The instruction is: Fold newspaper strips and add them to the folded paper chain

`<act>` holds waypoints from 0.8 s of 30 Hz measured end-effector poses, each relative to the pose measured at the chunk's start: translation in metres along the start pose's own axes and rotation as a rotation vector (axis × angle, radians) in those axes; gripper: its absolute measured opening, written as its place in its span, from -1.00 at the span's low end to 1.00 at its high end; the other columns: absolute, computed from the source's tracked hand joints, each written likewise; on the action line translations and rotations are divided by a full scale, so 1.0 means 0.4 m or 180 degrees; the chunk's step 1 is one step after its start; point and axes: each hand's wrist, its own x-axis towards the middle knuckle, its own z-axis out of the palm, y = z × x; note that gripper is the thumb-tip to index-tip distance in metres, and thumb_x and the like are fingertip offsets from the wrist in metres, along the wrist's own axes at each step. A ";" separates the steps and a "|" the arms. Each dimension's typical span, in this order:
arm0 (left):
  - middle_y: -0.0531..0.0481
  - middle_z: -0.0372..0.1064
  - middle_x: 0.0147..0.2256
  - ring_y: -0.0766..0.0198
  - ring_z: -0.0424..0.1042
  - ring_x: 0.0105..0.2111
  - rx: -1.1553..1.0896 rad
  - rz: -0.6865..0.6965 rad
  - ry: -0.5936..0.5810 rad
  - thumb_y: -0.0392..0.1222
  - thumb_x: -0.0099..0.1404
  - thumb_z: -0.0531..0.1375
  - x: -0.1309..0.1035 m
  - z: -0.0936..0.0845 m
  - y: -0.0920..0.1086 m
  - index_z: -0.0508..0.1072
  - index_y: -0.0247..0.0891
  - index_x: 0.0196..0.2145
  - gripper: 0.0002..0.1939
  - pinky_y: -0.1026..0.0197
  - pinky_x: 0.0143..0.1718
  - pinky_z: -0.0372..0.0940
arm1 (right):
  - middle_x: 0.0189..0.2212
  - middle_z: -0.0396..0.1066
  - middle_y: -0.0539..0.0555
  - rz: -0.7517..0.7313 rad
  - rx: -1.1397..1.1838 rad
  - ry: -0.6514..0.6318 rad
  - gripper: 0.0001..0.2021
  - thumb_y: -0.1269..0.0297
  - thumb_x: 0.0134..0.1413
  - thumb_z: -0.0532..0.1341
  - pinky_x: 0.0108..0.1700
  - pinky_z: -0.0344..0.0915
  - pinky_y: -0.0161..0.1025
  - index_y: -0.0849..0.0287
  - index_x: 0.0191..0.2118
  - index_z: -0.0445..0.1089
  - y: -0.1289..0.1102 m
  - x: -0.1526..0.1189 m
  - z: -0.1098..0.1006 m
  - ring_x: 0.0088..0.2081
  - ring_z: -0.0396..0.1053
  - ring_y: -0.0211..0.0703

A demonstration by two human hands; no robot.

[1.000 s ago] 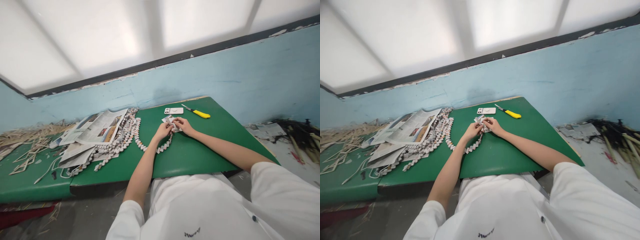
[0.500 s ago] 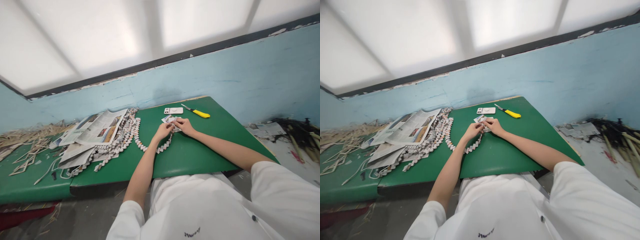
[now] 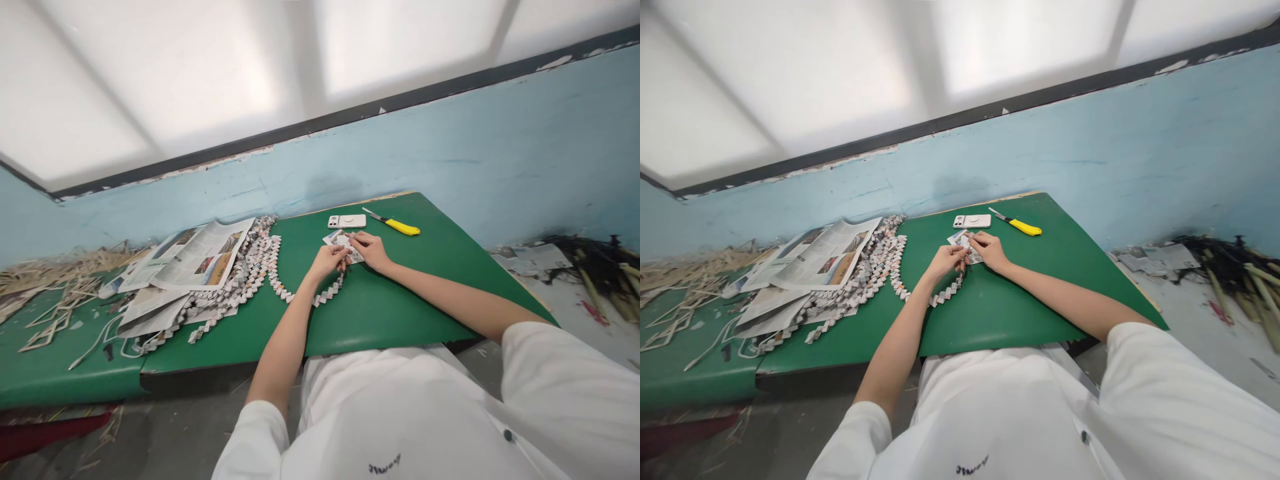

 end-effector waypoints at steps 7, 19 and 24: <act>-0.10 0.50 -0.45 0.39 0.36 -0.62 0.0026 0.0084 -0.0005 0.04 0.30 0.31 -0.009 0.001 0.010 0.50 -0.41 -0.32 -0.63 0.32 -0.58 0.19 | -0.27 0.44 0.05 -0.0381 -0.0359 -0.0128 -0.67 0.22 0.29 0.20 -0.20 0.32 -0.19 0.03 0.08 0.59 0.018 -0.003 0.002 -0.32 0.35 -0.18; -0.12 0.52 -0.42 0.36 0.37 -0.60 0.0138 0.0171 0.0011 0.09 0.30 0.29 -0.011 -0.009 0.013 0.54 -0.43 -0.29 -0.58 0.27 -0.54 0.22 | -0.27 0.47 0.10 -0.0495 -0.0305 -0.0759 -0.55 0.04 0.47 -0.01 -0.04 0.33 -0.13 0.05 0.11 0.56 -0.005 -0.003 -0.016 -0.22 0.42 -0.09; -0.09 0.51 -0.44 0.36 0.37 -0.60 0.0041 0.0106 0.0017 0.12 0.31 0.29 -0.006 -0.007 0.008 0.54 -0.44 -0.25 -0.55 0.29 -0.55 0.22 | -0.15 0.48 0.12 -0.0597 -0.0432 -0.0653 -0.54 0.02 0.48 -0.03 0.02 0.33 -0.12 0.02 0.09 0.58 0.002 -0.005 -0.011 -0.12 0.44 -0.07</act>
